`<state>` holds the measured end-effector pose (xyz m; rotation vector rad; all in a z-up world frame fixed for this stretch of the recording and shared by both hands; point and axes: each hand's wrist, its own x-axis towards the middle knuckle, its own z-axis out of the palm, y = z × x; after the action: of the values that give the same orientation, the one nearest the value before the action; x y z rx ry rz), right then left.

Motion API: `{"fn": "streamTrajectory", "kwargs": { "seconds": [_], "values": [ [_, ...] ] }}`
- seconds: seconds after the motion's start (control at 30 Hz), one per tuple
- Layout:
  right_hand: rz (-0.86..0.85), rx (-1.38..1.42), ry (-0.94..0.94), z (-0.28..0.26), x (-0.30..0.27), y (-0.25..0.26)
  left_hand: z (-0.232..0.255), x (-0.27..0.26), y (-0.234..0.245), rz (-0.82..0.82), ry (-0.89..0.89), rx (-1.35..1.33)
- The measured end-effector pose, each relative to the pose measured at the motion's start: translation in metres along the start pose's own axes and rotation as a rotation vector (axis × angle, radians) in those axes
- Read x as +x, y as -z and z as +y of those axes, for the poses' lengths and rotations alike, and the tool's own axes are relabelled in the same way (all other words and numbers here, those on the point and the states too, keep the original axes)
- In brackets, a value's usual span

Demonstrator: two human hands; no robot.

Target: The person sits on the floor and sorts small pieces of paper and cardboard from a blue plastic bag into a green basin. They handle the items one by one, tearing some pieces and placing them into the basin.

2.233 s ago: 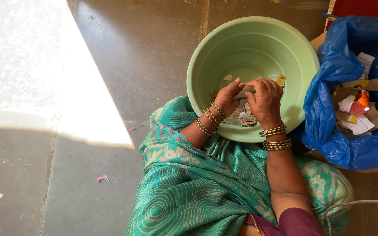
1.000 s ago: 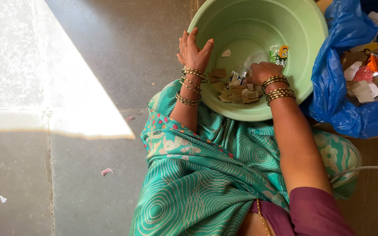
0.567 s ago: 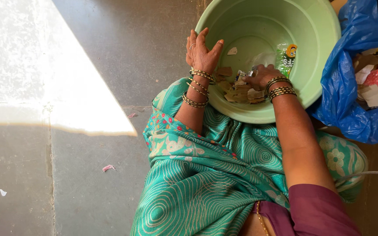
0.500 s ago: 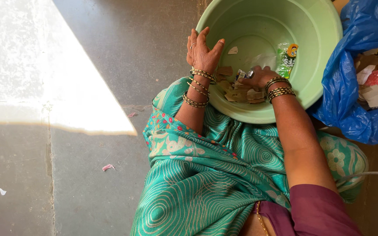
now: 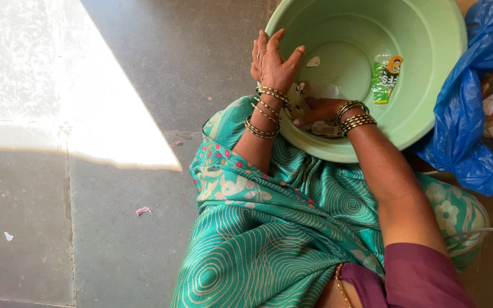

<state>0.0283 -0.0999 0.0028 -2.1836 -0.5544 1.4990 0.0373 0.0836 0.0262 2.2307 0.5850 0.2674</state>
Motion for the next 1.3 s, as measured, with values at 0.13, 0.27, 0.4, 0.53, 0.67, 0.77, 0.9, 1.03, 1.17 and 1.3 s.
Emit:
{"fn": "streamTrajectory", "kwargs": {
  "seconds": [0.13,0.27,0.4,0.53,0.67,0.77,0.9,1.03,1.17,1.3],
  "values": [
    [-0.051,0.117,0.04,-0.002,0.003,-0.001,-0.004,0.001,-0.004,0.004,-0.031,-0.003],
    [-0.111,0.304,-0.034,-0.001,0.004,0.001,-0.005,0.001,-0.005,-0.003,-0.028,-0.007],
    [-0.155,0.338,-0.095,-0.009,0.011,0.002,-0.003,0.0,-0.004,0.0,-0.029,0.0],
    [-0.022,0.076,-0.156,-0.018,0.019,0.002,-0.001,0.0,-0.003,-0.002,-0.021,-0.004],
    [0.117,-0.275,0.099,-0.023,0.025,-0.009,-0.001,-0.001,-0.003,0.006,-0.039,-0.029],
    [0.118,-0.308,0.138,-0.022,0.024,-0.01,0.0,-0.001,-0.002,-0.004,-0.034,-0.039],
    [0.096,-0.163,0.007,-0.013,0.016,0.011,0.002,-0.001,0.001,-0.013,-0.052,-0.07],
    [0.13,0.27,0.051,0.005,0.012,0.037,0.007,-0.002,0.004,-0.06,0.035,0.022],
    [0.309,0.298,0.22,0.019,0.021,0.05,0.009,-0.001,0.006,-0.029,-0.004,0.002],
    [0.538,-0.095,0.02,0.009,0.033,0.043,0.007,-0.002,0.004,-0.018,-0.018,-0.002]
  ]
}}
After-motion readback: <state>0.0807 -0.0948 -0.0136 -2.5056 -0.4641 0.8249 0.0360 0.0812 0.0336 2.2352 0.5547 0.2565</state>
